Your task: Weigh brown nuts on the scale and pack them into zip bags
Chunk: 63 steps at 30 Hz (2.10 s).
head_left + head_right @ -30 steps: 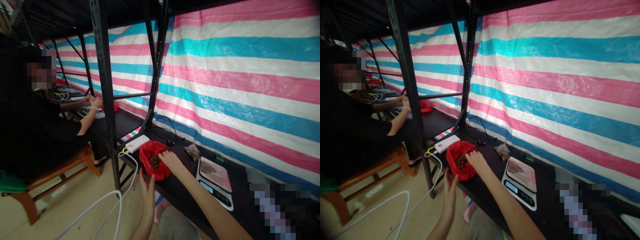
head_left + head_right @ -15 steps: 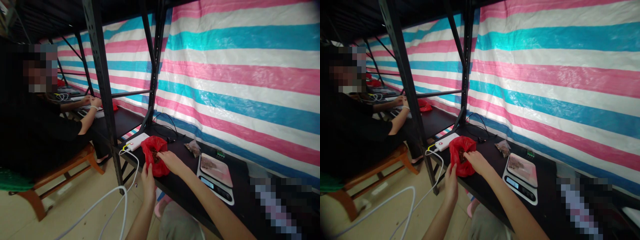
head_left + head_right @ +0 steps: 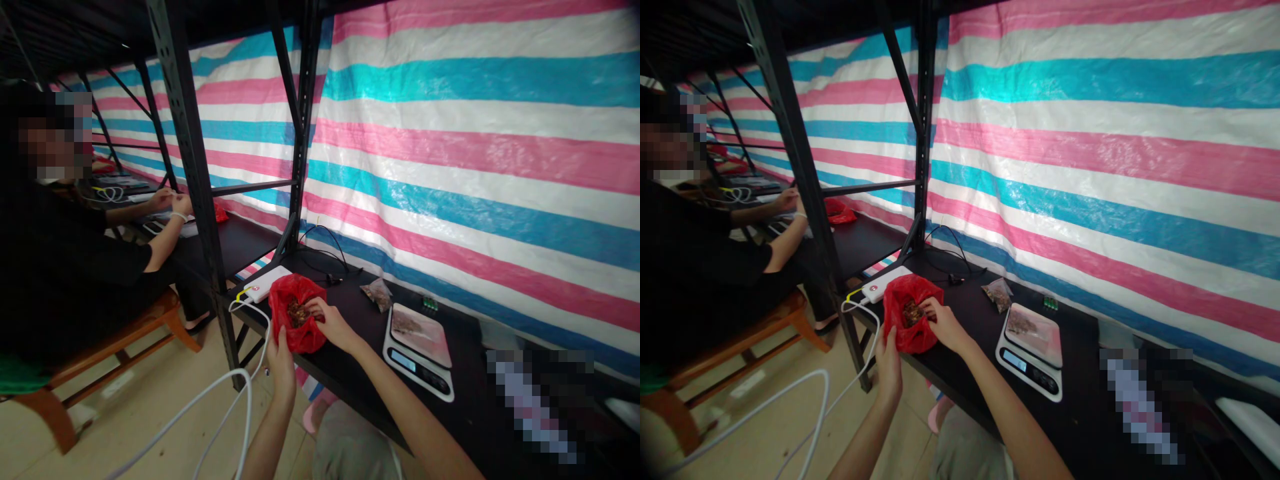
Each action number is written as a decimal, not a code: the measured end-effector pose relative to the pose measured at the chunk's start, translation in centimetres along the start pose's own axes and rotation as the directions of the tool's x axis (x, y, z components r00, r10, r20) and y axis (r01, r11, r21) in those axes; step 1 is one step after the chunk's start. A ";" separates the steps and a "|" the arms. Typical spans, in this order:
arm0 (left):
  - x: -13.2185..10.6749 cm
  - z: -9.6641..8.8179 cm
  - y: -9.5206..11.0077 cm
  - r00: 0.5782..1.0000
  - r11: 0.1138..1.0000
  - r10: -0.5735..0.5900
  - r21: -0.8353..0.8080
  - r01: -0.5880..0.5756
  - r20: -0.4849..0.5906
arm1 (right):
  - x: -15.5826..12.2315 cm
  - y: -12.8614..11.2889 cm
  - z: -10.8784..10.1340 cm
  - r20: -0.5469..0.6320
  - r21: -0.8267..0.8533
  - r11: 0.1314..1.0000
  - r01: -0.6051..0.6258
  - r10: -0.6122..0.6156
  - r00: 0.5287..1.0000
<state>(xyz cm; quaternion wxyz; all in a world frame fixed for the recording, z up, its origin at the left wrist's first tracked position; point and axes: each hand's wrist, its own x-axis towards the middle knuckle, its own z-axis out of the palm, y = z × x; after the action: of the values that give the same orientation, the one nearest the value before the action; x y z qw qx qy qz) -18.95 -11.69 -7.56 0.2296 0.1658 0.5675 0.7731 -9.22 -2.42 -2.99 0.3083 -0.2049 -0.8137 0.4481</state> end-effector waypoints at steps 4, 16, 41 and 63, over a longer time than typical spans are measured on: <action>-1.1 -1.7 0.9 0.970 0.955 0.241 0.184 -0.233 -0.019 | 0.2 0.6 0.6 -0.100 0.098 0.995 -0.016 0.026 0.995; 0.1 0.9 3.3 0.482 0.151 0.402 0.463 -0.873 0.778 | -5.1 -1.3 -6.9 -0.435 0.025 0.999 -0.037 0.044 0.899; -0.1 8.7 5.4 0.540 0.572 0.503 0.208 -0.793 0.675 | -19.5 1.2 -20.0 -0.885 0.001 0.986 -0.164 0.077 0.460; -8.6 22.1 1.2 -0.137 0.574 0.192 -0.225 -0.787 0.972 | -19.6 0.8 -19.3 -0.827 -0.061 0.973 -0.223 0.075 0.557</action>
<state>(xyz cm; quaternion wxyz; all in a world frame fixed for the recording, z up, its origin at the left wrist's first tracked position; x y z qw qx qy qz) -0.47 1.03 0.32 0.1576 0.8764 0.3153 0.3283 18.27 -2.28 -2.04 0.5934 -0.4812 -0.5905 0.2601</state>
